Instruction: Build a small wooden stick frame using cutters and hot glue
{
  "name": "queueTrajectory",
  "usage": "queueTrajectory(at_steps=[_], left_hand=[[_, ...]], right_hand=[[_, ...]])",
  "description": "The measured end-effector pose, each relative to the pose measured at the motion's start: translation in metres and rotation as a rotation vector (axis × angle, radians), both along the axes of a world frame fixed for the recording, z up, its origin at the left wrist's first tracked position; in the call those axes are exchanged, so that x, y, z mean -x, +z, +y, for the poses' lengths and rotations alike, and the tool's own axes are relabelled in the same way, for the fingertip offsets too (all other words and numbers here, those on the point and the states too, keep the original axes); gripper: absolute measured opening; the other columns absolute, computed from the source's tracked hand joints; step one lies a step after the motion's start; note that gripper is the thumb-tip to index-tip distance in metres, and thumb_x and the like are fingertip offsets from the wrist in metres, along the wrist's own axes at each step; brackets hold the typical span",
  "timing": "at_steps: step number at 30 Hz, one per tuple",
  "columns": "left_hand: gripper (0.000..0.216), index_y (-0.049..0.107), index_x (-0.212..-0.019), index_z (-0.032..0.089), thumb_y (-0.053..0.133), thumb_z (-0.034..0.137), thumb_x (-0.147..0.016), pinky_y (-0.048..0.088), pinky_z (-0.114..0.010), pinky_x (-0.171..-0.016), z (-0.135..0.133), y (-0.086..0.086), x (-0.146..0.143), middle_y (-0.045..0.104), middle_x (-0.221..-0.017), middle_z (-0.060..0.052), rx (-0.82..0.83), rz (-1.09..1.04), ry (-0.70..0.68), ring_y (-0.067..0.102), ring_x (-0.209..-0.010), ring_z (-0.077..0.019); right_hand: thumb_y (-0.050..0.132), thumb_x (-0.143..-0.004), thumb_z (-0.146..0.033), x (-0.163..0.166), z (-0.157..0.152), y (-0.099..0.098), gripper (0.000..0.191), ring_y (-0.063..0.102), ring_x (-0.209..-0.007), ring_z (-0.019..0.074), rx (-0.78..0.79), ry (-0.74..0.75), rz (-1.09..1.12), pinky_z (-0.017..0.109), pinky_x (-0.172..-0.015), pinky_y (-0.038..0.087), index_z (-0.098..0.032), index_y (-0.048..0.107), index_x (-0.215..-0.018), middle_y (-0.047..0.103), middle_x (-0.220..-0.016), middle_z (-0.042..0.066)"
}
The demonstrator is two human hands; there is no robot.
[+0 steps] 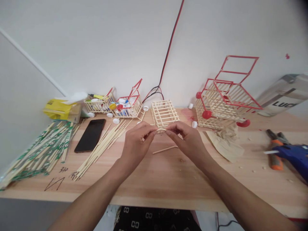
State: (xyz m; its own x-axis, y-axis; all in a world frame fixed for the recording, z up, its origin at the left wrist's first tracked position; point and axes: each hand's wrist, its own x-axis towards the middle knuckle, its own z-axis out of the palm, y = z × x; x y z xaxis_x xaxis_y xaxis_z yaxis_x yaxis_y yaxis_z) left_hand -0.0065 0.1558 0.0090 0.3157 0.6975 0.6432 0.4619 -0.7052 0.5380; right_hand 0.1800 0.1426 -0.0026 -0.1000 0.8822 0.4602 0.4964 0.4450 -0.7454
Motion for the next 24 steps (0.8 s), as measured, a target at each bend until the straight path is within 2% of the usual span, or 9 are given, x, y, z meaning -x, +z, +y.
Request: queueTrajectory(at_steps=[24], left_hand=[[0.014,0.070,-0.089,0.018,0.057,0.014,-0.086,0.044,-0.024,-0.067,-0.0010,-0.0010,-0.0012,0.067,-0.081,-0.003,0.025,-0.023,0.005,0.059,-0.076,-0.0140]], right_hand=[[0.060,-0.085,-0.020,-0.0011,0.0022,-0.0018,0.003,0.053,-0.068,0.0123,-0.039,0.011,0.008,0.026,-0.063,0.039,-0.020,0.063,-0.084,0.060,-0.074,-0.001]])
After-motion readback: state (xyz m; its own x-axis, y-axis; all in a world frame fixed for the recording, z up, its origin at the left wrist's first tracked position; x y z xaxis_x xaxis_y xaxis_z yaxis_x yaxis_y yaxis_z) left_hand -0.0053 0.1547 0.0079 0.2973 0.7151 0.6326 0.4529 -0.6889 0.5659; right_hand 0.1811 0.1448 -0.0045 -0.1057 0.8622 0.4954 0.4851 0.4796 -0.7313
